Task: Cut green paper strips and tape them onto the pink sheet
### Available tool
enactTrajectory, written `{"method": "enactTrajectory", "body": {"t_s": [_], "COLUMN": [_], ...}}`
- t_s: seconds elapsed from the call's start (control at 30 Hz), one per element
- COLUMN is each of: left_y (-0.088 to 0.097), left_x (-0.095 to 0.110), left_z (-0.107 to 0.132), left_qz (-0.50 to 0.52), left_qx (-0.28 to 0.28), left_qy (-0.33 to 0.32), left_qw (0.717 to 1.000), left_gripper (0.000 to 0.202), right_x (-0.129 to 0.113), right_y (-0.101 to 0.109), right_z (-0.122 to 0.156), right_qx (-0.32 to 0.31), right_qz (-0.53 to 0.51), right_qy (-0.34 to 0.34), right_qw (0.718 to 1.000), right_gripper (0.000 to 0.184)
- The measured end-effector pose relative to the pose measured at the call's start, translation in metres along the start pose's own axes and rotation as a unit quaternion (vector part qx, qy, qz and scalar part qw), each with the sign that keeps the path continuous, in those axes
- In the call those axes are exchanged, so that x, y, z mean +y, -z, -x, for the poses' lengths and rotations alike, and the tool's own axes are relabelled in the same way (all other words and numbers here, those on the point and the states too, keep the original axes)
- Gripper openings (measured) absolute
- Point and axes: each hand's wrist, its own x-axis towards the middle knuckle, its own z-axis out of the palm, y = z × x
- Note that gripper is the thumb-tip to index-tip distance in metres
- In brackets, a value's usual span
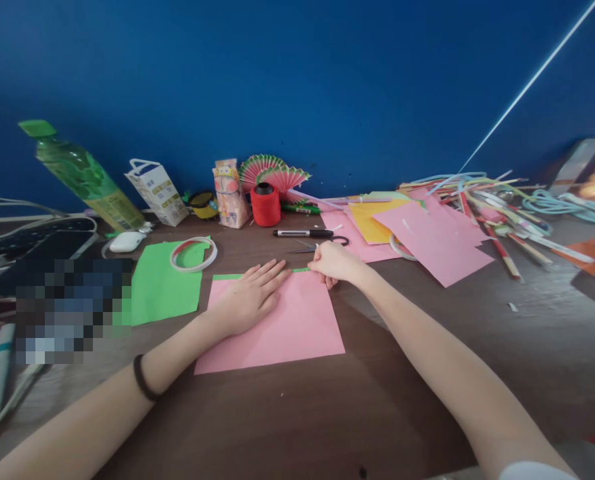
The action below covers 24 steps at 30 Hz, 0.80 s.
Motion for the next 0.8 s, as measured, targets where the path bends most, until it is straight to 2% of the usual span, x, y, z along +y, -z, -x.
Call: {"method": "enactTrajectory", "body": {"t_s": [0.37, 0.8], "left_y": [0.0027, 0.0044], "left_x": [0.0022, 0.0031], "left_z": [0.0000, 0.0003], "left_qz": [-0.002, -0.002], "left_qx": [-0.003, -0.009], "left_qy": [0.001, 0.005], "left_qw": [1.000, 1.000], "left_gripper": [0.049, 0.049], "right_x": [-0.0005, 0.0027], "right_y": [0.0018, -0.0002], "right_z": [0.0020, 0.0004], "right_qx": [-0.022, -0.005], "right_qz": [-0.012, -0.006], "right_qy": [-0.003, 0.004], "right_qw": [1.000, 1.000], "right_gripper": [0.017, 0.016]}}
